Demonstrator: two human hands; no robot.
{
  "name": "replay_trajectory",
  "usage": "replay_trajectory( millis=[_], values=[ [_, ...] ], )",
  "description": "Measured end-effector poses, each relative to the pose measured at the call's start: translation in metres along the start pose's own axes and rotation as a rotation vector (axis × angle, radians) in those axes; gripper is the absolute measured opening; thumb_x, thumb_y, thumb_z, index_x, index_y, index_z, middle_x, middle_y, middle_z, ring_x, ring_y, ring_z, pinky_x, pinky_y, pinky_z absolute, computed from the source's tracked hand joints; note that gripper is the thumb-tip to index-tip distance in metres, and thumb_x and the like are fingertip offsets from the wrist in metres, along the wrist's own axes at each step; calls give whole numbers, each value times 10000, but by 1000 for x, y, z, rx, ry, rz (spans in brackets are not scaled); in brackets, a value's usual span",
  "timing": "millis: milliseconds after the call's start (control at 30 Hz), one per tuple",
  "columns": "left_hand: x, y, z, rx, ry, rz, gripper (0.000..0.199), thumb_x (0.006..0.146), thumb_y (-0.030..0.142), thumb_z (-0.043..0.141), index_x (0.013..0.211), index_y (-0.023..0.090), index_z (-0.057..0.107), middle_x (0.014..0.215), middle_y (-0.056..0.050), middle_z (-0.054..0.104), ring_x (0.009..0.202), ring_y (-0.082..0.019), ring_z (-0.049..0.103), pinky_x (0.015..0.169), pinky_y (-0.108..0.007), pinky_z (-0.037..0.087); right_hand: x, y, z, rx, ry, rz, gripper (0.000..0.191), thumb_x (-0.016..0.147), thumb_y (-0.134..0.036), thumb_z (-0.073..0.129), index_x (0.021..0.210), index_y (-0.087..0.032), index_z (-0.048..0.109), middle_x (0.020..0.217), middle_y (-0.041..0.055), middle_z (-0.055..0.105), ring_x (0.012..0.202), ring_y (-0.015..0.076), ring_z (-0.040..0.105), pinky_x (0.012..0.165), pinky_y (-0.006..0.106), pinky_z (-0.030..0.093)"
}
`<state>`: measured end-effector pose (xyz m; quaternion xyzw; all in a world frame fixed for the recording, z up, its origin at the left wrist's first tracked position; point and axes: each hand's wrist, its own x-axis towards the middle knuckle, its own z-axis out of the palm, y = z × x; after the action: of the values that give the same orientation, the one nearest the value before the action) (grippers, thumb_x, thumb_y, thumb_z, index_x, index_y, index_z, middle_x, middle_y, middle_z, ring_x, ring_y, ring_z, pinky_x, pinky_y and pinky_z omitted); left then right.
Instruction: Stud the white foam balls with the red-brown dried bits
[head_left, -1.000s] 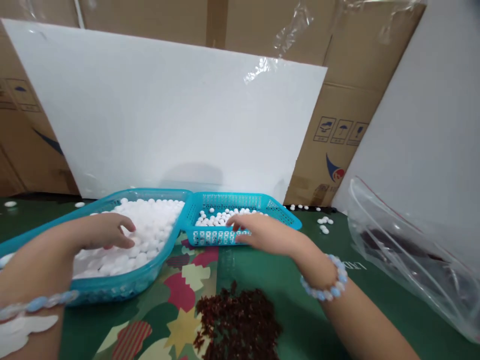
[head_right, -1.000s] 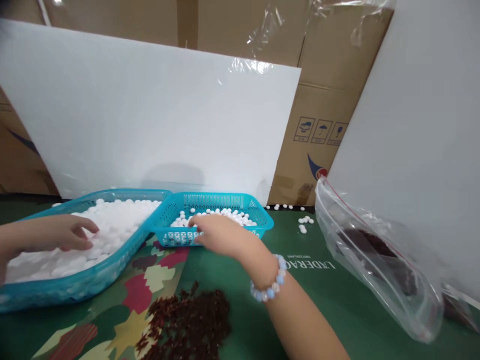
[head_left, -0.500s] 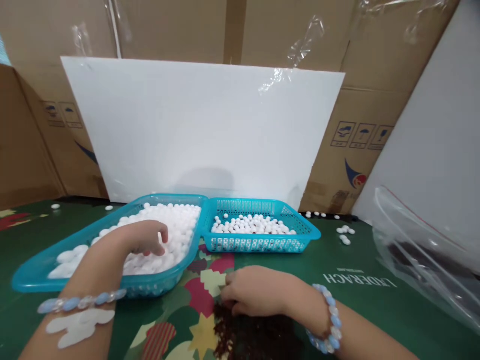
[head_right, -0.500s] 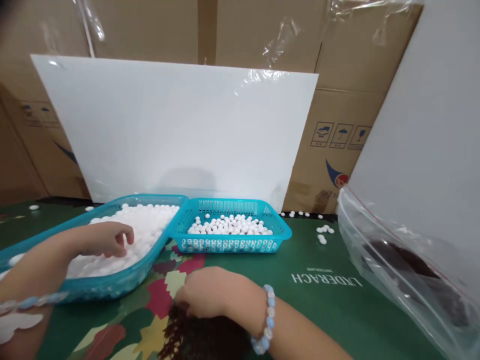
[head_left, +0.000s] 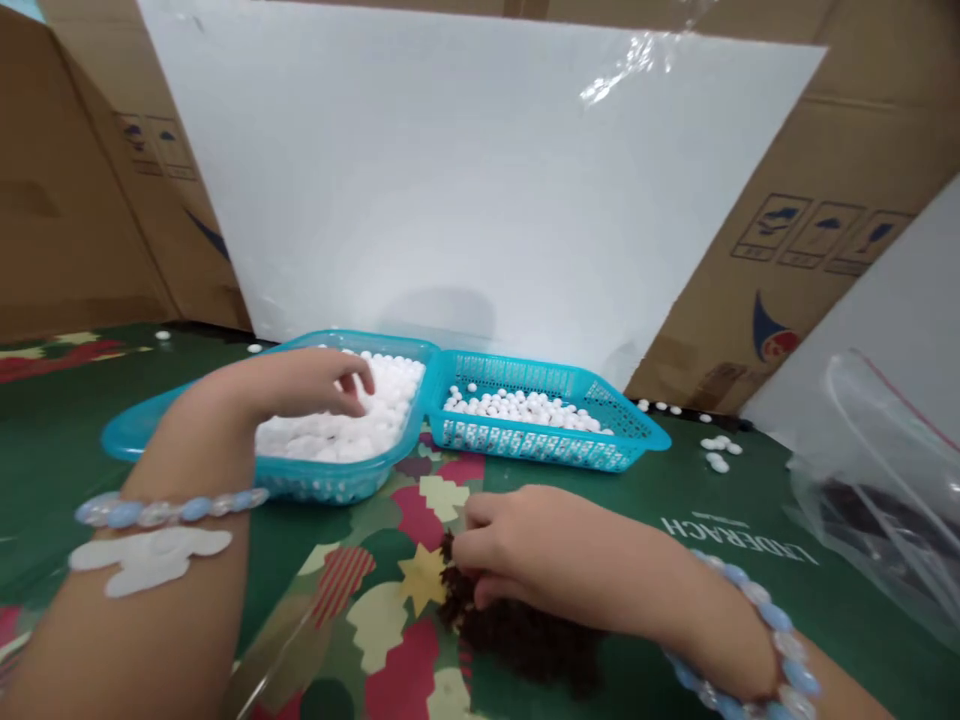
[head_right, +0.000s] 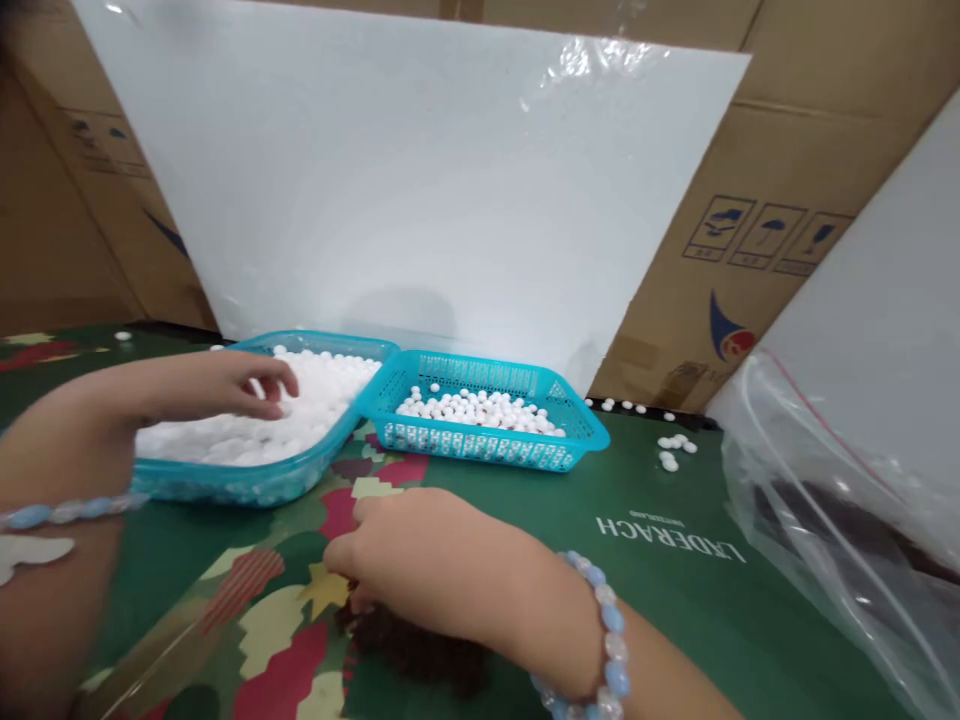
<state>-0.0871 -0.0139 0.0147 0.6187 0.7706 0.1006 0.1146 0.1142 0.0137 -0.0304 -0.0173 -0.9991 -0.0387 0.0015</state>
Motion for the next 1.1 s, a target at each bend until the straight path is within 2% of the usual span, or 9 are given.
replay_trajectory(
  millis=[100, 167, 333, 500, 600, 767, 900, 967, 1100],
  values=[
    [-5, 21, -2, -47, 50, 115, 232, 584, 285, 445, 791, 188, 478, 749, -1, 511, 666, -139, 483, 545, -204, 343, -6, 1, -6, 73, -32, 71, 89, 689, -139, 454, 646, -155, 530, 711, 8, 505, 490, 69, 438, 411, 182, 305],
    [-7, 35, 2, -142, 86, 264, 185, 604, 258, 428, 766, 185, 480, 730, 14, 514, 648, -114, 490, 542, -184, 348, -12, 5, -10, 108, -10, 133, 130, 686, -102, 440, 633, -151, 548, 743, 22, 526, 534, 83, 476, 451, 188, 352],
    [-7, 55, 14, -452, 104, 507, 91, 588, 172, 443, 674, 178, 474, 657, 39, 498, 609, -86, 481, 540, -173, 357, -20, 16, -15, 146, 286, 221, 305, 641, 12, 365, 759, -169, 580, 808, 44, 587, 670, 149, 536, 547, 244, 417],
    [1, 58, 23, -740, 103, 467, 80, 602, 211, 478, 680, 200, 488, 588, 44, 461, 580, -91, 443, 504, -188, 335, -23, 24, -23, 305, 639, 389, 196, 633, -81, 423, 628, -205, 575, 624, 0, 601, 559, 142, 539, 493, 262, 412],
    [6, 60, 27, -802, 115, 395, 146, 627, 294, 474, 742, 205, 493, 585, 32, 467, 567, -102, 440, 496, -205, 335, -24, 31, -26, 440, 774, 440, 167, 632, -102, 427, 606, -197, 563, 579, -5, 582, 517, 124, 525, 470, 252, 401],
    [6, 68, 32, -999, 160, 414, 170, 609, 264, 515, 765, 234, 455, 652, 52, 476, 609, -89, 478, 531, -180, 366, -22, 37, -27, 528, 875, 376, 194, 642, -85, 375, 622, -160, 553, 526, 3, 537, 487, 100, 493, 467, 235, 393],
    [0, 77, 32, -1119, 27, 488, 72, 603, 206, 524, 638, 215, 462, 588, 63, 506, 609, -83, 483, 518, -158, 347, -24, 34, -28, 617, 981, 357, 193, 657, -98, 366, 617, -162, 543, 544, 4, 518, 500, 91, 487, 459, 218, 399],
    [-5, 81, 32, -1161, -9, 506, 56, 607, 193, 521, 631, 217, 477, 582, 64, 520, 614, -82, 479, 521, -156, 337, -25, 31, -27, 740, 1042, 359, 172, 654, -105, 389, 621, -170, 544, 556, -2, 516, 504, 86, 497, 464, 210, 411],
    [-13, 84, 30, -1225, 51, 511, 56, 579, 215, 550, 616, 224, 510, 553, 62, 511, 586, -84, 464, 490, -154, 327, -22, 28, -22, 1152, 1114, 240, 78, 624, -142, 492, 620, -187, 555, 530, -27, 523, 484, 73, 520, 462, 180, 437]
  ],
)
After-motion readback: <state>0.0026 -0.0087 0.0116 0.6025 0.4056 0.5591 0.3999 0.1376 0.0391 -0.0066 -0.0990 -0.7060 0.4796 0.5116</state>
